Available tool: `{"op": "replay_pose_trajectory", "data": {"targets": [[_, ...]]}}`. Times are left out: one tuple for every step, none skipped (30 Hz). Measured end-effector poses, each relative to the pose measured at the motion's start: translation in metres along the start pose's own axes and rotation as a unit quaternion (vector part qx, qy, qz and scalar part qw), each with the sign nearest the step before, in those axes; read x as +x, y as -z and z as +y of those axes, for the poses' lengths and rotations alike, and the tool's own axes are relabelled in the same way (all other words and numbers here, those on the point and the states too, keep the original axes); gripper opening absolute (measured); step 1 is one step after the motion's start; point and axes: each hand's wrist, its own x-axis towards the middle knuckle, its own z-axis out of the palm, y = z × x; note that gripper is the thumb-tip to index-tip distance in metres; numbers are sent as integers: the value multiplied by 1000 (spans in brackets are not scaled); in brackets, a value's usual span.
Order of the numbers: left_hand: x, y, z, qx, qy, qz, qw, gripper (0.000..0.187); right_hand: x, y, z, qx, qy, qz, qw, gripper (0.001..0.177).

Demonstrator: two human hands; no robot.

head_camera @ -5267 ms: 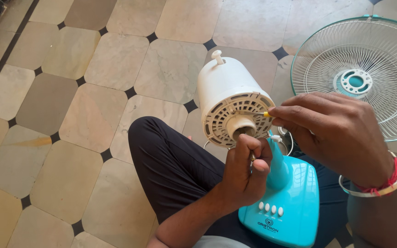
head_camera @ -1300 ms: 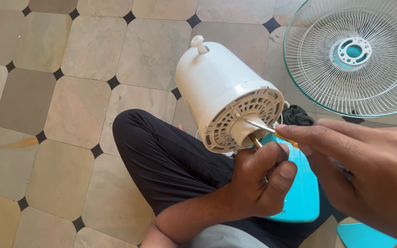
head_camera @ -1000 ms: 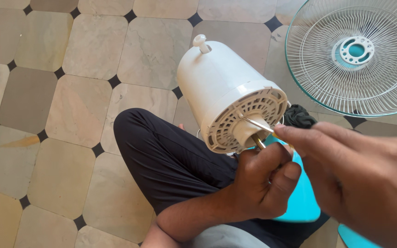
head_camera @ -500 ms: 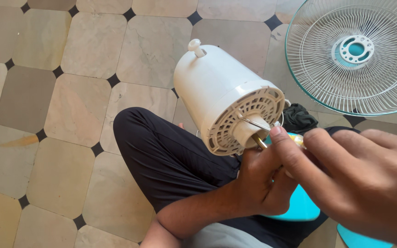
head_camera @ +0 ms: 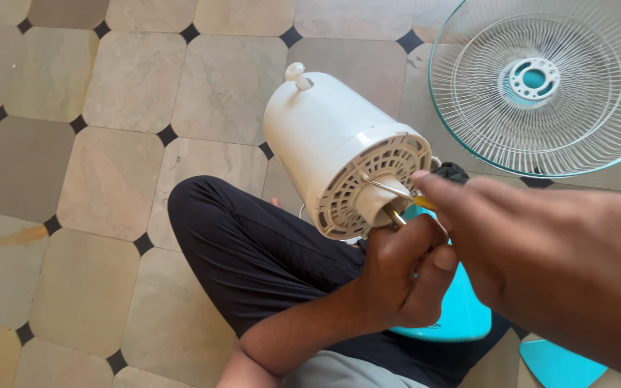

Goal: The person sits on the floor and uses a screwdriver to remove screws from the rear casing of a disassembled electric fan motor. They carefully unscrew fasteners and place them on the floor while holding the motor housing steady.

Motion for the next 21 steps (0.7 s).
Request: {"op": "replay_pose_trajectory", "data": {"targets": [[0, -1, 0, 4, -9, -2, 1000, 23, 7, 4, -5, 91, -76, 4, 993, 38], [0, 0, 0, 9, -17, -4, 1000, 25, 15, 10, -8, 85, -167, -126, 974, 36], [0, -2, 2, 11, -24, -5, 1000, 27, 23, 18, -9, 76, -256, -251, 930, 35], [2, -2, 3, 18, -36, -6, 999, 27, 30, 25, -12, 76, -295, -308, 901, 35], [5, -3, 5, 25, -49, -6, 998, 28, 37, 31, -15, 72, -330, -367, 867, 35], [7, -3, 7, 37, -65, -4, 997, 27, 43, 35, -19, 79, -317, -369, 870, 36], [9, -4, 9, 36, -74, 0, 997, 26, 48, 38, -23, 87, -333, -377, 860, 33], [11, -5, 10, 37, -83, 4, 996, 25, 52, 41, -26, 97, -347, -384, 850, 31], [12, -6, 11, 25, -85, 10, 996, 24, 56, 43, -29, 107, -389, -397, 824, 27], [13, -8, 10, 11, -84, 15, 996, 23, 59, 43, -31, 102, -404, -399, 817, 24], [13, -10, 8, -4, -82, 20, 996, 21, 59, 43, -31, 97, -418, -401, 809, 22], [12, -14, 5, -21, -78, 25, 996, 19, 58, 41, -31, 75, -406, -394, 821, 22], [10, -18, 2, -25, -78, 31, 996, 16, 53, 38, -32, 52, -379, -378, 843, 22], [8, -23, -2, -29, -80, 39, 996, 13, 48, 34, -32, 27, -352, -361, 863, 22], [7, -28, -8, -19, -86, 49, 995, 10, 40, 30, -33, 0, -309, -336, 890, 21], [4, -31, -13, -13, -90, 52, 994, 10, 32, 27, -30, -20, -280, -337, 898, 20], [1, -34, -17, -7, -95, 56, 994, 10, 25, 24, -26, -40, -252, -338, 906, 20], [1, -37, -23, -9, -102, 59, 993, 10, 19, 22, -21, -51, -241, -363, 899, 19], [-1, -39, -25, -8, -106, 62, 992, 9, 12, 20, -18, -67, -216, -367, 902, 22], [-3, -40, -26, -8, -108, 60, 992, 9, 6, 19, -15, -82, -193, -369, 906, 27], [-5, -42, -26, -8, -110, 59, 992, 9, -1, 17, -14, -101, -156, -348, 919, 36]]}}
